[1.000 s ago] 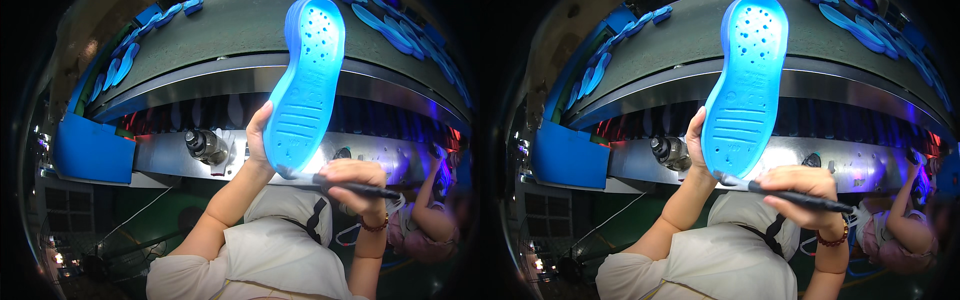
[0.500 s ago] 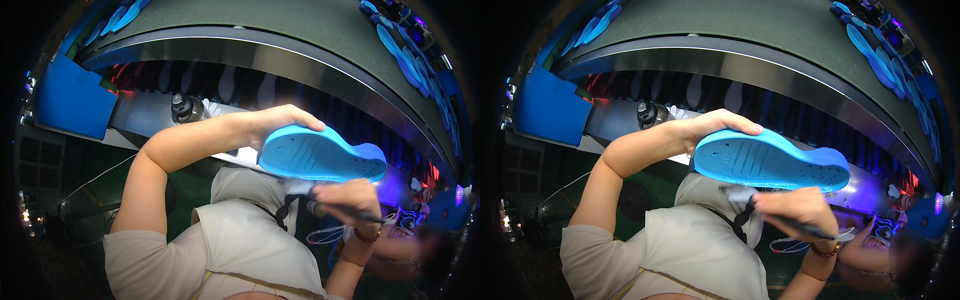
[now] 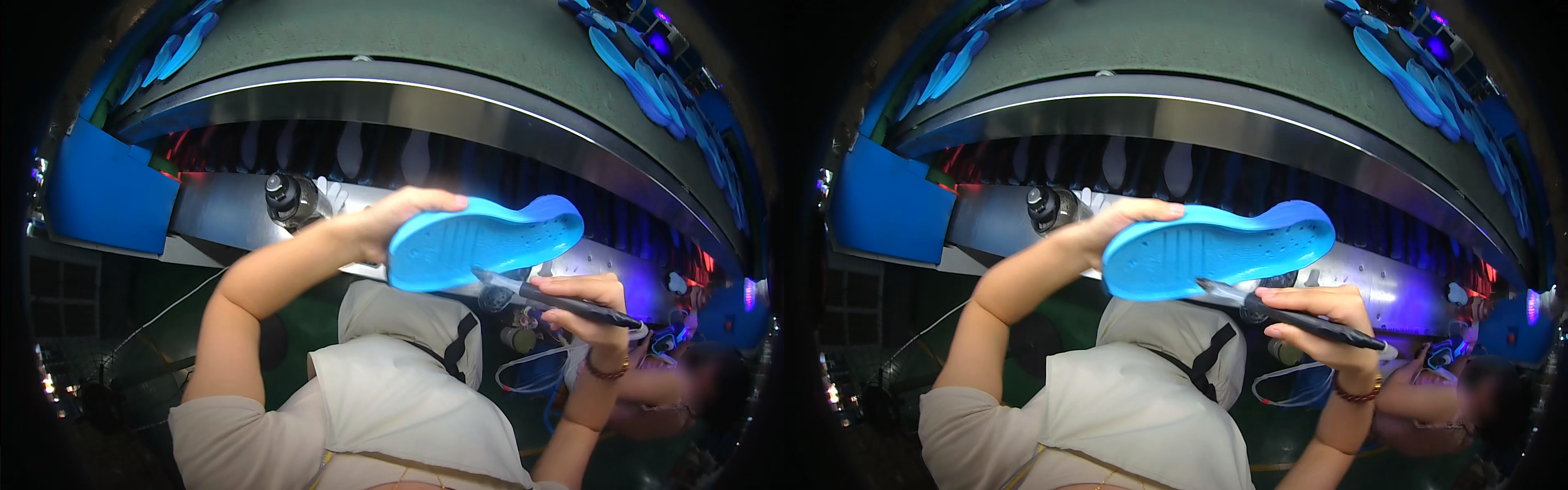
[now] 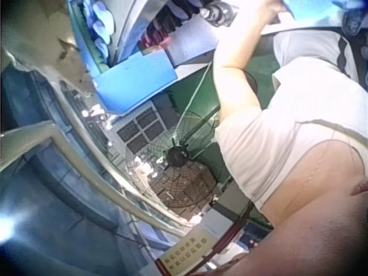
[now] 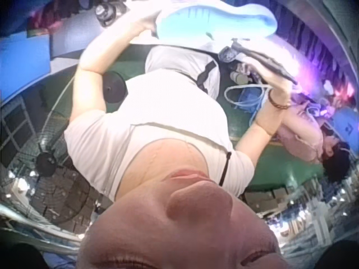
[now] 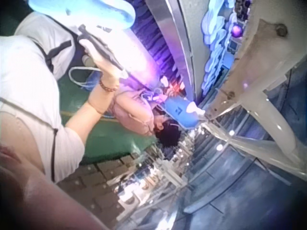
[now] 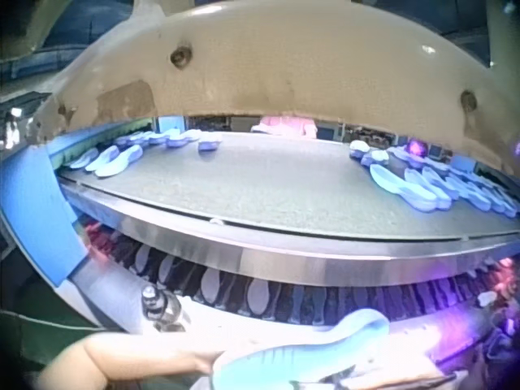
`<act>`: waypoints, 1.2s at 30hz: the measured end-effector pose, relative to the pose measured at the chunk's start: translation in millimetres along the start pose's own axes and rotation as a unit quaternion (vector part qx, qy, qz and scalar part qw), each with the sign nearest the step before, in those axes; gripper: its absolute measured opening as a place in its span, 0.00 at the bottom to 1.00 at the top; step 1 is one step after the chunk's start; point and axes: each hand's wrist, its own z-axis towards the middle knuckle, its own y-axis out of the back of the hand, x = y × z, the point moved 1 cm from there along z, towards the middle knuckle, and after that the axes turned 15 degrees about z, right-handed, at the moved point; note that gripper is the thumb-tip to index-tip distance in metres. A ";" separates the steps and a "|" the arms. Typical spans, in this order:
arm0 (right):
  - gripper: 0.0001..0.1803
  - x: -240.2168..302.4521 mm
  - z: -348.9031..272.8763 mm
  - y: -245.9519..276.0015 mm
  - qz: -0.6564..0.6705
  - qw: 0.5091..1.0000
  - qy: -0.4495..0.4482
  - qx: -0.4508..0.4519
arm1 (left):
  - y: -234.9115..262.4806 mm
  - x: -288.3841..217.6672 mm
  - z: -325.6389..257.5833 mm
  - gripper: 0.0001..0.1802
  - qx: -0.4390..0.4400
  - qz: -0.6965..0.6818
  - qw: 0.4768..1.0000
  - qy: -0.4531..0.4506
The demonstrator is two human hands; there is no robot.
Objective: The person applies adhesive to shoe soles using a brush tool, turning each sole over to coat its surfaces, and places the shoe soles onto an upper conveyor belt.
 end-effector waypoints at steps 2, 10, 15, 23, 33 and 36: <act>0.14 -14.3 2.3 -13.5 0.128 0.988 0.037 -0.080 | 0.3 21.3 22.9 0.31 0.021 -0.137 0.989 -0.056; 0.10 -64.5 13.6 -38.6 -0.017 0.883 0.090 -0.459 | 7.2 46.4 -2.1 0.24 -0.003 -0.186 0.978 -0.098; 0.15 -73.6 -11.3 -53.2 0.347 0.874 0.176 -0.292 | 71.8 29.3 -77.0 0.25 -0.239 -0.158 0.886 -0.366; 0.14 -118.1 -20.8 -41.4 0.433 0.805 0.103 -0.392 | 221.6 -84.4 -116.2 0.37 -0.301 -0.468 0.555 -0.618; 0.16 -141.6 -91.6 -67.8 0.465 0.717 0.124 -0.504 | -51.8 -200.8 253.1 0.29 -0.291 0.606 0.612 -0.417; 0.14 -143.6 -103.8 -73.8 0.492 0.692 0.099 -0.519 | -67.3 -222.3 328.1 0.32 -0.260 0.696 0.538 -0.398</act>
